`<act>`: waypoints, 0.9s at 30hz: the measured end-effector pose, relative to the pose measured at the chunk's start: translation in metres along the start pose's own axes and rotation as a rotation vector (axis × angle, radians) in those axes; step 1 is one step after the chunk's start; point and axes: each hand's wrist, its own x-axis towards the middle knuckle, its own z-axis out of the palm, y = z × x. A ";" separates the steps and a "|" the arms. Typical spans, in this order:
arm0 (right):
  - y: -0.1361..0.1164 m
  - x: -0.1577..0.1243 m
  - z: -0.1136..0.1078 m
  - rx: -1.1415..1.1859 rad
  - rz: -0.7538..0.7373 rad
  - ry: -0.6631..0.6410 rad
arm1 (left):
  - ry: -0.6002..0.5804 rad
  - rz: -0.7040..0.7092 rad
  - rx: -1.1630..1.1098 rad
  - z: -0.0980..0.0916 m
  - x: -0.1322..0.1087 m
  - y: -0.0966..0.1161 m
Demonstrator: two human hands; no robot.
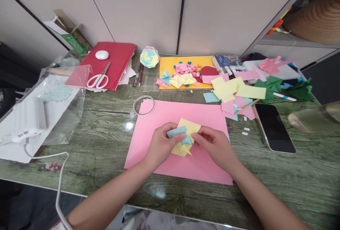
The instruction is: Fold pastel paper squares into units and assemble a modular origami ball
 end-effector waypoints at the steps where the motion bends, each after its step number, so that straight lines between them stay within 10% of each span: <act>1: 0.000 0.000 0.000 -0.007 0.000 -0.004 | -0.013 -0.024 -0.008 0.000 0.000 -0.001; 27: -0.003 -0.003 0.000 -0.227 -0.052 -0.013 | -0.092 -0.024 0.095 0.001 0.003 0.000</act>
